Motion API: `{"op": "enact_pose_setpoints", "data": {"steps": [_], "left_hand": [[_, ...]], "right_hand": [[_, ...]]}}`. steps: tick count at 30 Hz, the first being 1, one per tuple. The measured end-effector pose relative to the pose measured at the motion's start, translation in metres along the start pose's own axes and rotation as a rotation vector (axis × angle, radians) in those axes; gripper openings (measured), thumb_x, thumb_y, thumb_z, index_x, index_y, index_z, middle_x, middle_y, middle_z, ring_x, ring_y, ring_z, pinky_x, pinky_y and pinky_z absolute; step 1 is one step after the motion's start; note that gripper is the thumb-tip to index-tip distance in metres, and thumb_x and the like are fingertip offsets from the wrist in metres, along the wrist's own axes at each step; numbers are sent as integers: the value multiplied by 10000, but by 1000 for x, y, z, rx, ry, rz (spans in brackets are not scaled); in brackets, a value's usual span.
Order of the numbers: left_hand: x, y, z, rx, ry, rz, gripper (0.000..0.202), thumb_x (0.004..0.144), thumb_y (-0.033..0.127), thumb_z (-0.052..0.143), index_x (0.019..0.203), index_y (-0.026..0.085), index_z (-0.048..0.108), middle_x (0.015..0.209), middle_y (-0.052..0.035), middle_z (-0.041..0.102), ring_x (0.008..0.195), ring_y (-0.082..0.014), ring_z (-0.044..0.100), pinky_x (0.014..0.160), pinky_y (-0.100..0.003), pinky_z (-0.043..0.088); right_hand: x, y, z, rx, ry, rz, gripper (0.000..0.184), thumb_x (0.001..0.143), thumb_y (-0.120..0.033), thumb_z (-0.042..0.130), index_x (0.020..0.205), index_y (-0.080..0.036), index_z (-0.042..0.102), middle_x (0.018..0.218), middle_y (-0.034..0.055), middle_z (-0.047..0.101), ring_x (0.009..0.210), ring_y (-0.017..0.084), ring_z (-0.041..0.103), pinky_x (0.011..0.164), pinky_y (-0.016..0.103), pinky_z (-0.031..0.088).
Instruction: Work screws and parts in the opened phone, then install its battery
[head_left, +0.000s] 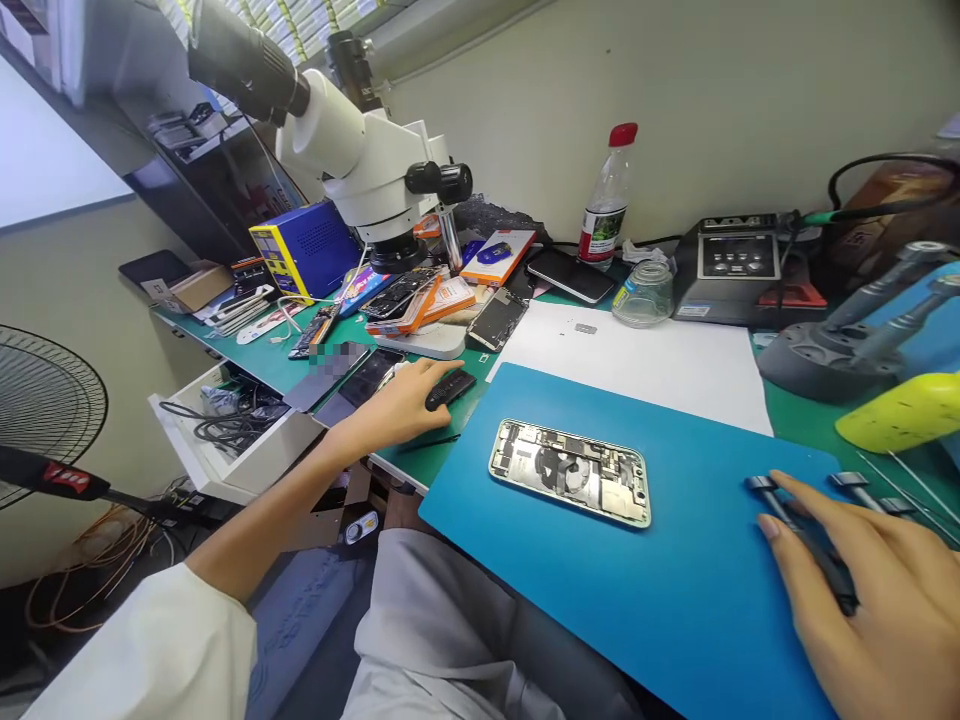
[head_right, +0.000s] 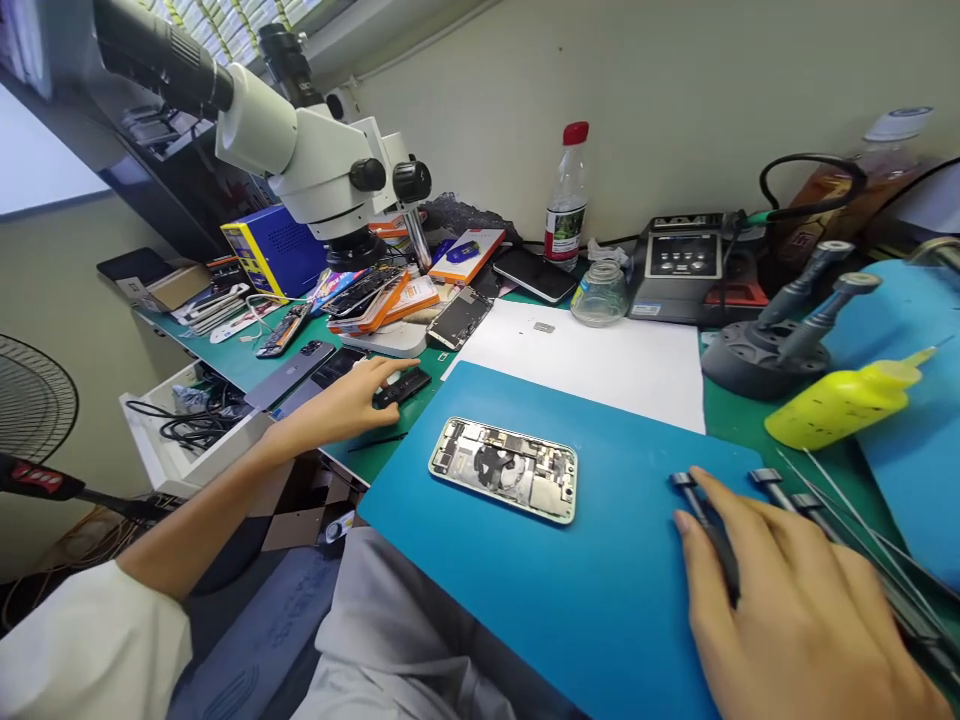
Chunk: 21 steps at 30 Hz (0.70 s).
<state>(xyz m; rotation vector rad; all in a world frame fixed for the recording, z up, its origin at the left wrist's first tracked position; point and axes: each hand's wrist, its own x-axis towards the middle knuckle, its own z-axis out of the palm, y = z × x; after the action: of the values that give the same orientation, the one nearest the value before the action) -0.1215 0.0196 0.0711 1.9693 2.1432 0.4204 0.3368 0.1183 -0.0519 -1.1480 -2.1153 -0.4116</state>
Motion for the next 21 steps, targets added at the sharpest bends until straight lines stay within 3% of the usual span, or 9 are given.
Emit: {"op": "enact_pose_setpoints", "data": {"steps": [4,7,9,12,15,18,21], "left_hand": [[8,-4,-8,-30,-90,35,592,1073,342,718,1639,263,564,1695,-149,540,1399,-347,650,1219,-603,530],[17,-6,-15,-74,-187,95,659,960,230,684,1611,310,623,1722,-97,521,1404,-339,650,1232,-488,505],[23,-8,-20,-111,-240,107,655,892,217,709,1540,317,688,1630,-70,598,1307,-309,695,1143,-410,547],[33,-13,-30,-187,-277,78,589,849,248,805,1433,284,740,1463,-63,678,954,-203,718,907,-348,602],[39,-23,-42,-301,-249,24,485,862,334,903,1303,209,743,1221,-58,737,798,-151,657,727,-305,589],[37,-31,-55,-454,-164,-52,403,840,453,942,1068,212,713,912,-5,703,654,-137,616,555,-254,539],[23,-28,-59,-620,-13,-121,455,828,530,940,1001,238,637,778,39,628,588,-136,626,534,-267,584]], "right_hand": [[18,-33,-26,-86,-37,32,551,1151,-594,366,1474,-257,658,1268,110,740,1036,358,697,775,501,521],[25,-46,-36,-95,-69,57,517,1177,-554,364,1465,-238,656,1272,105,731,1086,345,693,763,471,515],[26,-48,-38,-91,-74,56,527,1185,-562,351,1472,-235,649,1269,107,728,1088,338,693,740,456,507],[25,-46,-39,-87,-75,62,527,1186,-572,345,1471,-245,645,1269,113,730,1078,330,697,723,445,498],[25,-45,-40,-86,-90,82,536,1183,-582,327,1469,-260,646,1268,113,737,1095,330,704,736,446,509],[29,-51,-42,-81,-91,94,581,1183,-613,295,1472,-255,650,1246,101,748,1094,329,710,749,447,521],[30,-56,-44,-84,-78,118,610,1187,-600,314,1519,-208,642,1240,113,757,1104,350,720,782,466,520]]}}
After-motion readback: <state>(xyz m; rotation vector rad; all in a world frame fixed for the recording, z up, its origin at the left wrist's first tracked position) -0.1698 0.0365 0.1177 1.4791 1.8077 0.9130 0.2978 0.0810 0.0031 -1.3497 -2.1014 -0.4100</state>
